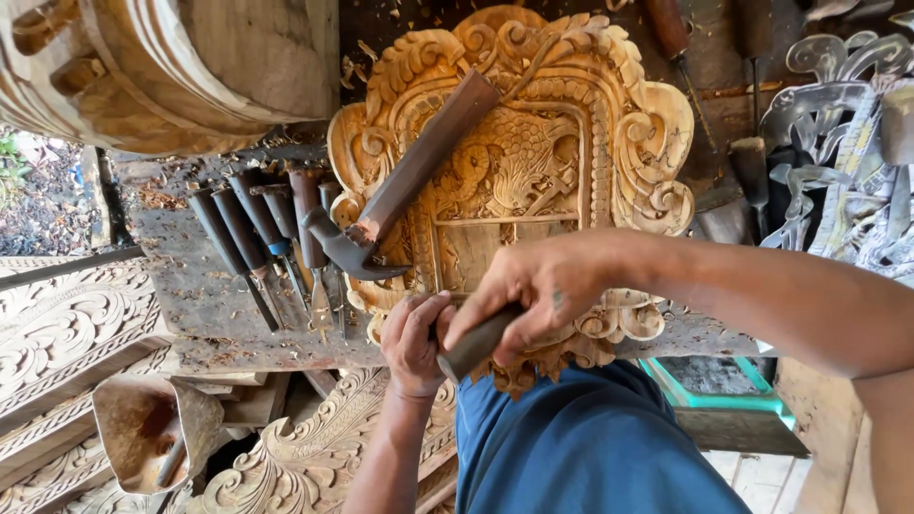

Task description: The person carves a decorative wooden panel using a chisel and hammer, then cleans the wood shavings off the surface with their hands.

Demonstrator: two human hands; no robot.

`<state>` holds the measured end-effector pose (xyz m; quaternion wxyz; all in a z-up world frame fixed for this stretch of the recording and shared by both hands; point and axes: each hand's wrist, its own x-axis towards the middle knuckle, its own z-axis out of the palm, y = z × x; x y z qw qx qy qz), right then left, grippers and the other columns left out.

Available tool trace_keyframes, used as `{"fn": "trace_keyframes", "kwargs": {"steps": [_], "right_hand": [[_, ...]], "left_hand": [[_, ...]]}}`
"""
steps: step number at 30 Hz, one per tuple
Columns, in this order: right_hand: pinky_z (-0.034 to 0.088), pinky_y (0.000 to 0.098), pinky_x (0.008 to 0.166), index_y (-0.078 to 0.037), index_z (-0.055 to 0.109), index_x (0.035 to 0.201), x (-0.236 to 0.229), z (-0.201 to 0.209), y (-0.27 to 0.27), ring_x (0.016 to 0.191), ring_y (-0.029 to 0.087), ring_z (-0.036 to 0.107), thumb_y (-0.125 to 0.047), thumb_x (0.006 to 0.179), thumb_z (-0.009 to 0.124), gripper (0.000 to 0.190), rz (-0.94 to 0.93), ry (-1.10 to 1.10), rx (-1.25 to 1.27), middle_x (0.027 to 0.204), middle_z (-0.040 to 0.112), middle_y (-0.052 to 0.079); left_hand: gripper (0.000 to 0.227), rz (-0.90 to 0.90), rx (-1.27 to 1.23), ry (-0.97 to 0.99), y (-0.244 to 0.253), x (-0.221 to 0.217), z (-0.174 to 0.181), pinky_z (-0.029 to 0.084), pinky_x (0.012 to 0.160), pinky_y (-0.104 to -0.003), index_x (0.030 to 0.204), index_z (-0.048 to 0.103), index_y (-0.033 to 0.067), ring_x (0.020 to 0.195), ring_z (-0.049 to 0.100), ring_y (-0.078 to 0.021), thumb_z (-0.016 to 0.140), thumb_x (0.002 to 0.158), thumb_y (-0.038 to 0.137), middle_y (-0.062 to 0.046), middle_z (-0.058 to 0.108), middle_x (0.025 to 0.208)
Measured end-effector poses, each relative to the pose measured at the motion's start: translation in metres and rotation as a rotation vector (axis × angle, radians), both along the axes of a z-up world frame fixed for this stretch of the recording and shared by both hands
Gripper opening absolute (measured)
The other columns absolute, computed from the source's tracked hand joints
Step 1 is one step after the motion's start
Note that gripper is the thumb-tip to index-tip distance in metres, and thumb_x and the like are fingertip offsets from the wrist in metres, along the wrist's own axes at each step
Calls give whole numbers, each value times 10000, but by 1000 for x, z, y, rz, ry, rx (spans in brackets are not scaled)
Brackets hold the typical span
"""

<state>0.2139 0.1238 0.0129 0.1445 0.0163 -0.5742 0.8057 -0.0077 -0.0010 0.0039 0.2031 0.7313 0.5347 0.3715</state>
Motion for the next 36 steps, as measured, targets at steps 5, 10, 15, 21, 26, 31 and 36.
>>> {"fn": "trace_keyframes", "kwargs": {"steps": [5,10,15,21,26,31,36], "right_hand": [[507,208,511,-210,655,1390,14,1,22,594,57,567,-355,977,743,446,-276,17,-159,842,704,-21],[522,203,609,-122,661,1391,19,-6,20,708,50,583,-389,962,756,514,-476,-151,-97,876,670,-36],[454,182,593,-78,662,1397,19,-17,15,706,34,528,-369,963,776,535,-584,-109,-143,868,622,-56],[479,192,584,-108,688,1384,17,-20,10,697,42,554,-362,957,781,505,-541,-122,-176,871,650,-39],[584,211,627,-196,683,1378,8,-9,0,710,72,648,-371,964,766,457,-384,-142,-106,1017,780,16],[532,199,543,-220,674,1402,9,3,6,585,47,592,-390,967,744,473,-255,-146,-54,890,747,0],[476,172,456,-206,644,1439,29,-5,25,538,15,532,-395,1039,700,446,-502,-6,-26,723,600,-57]], "left_hand": [[132,49,-46,-34,-2,4,-3,536,655,-342,1077,672,0,737,674,-248,658,947,17,-129,693,882],[122,48,-43,-4,-1,6,0,527,656,-352,1059,679,11,734,665,-256,666,937,20,-123,693,872],[125,59,-40,13,-1,8,1,526,663,-355,1067,683,15,741,663,-258,672,944,31,-125,692,882],[113,65,-43,-7,-3,8,-2,525,659,-352,1070,679,15,737,665,-249,674,965,55,-121,698,889],[110,58,-34,-7,-6,4,-5,525,645,-351,1065,681,10,733,668,-246,665,971,66,-119,692,868],[102,62,10,-26,-7,4,-2,538,671,-354,1039,652,20,766,672,-265,653,956,79,-133,683,897],[95,51,-29,-22,-4,5,-1,525,630,-336,1047,682,18,713,665,-234,666,958,46,-115,708,880]]}}
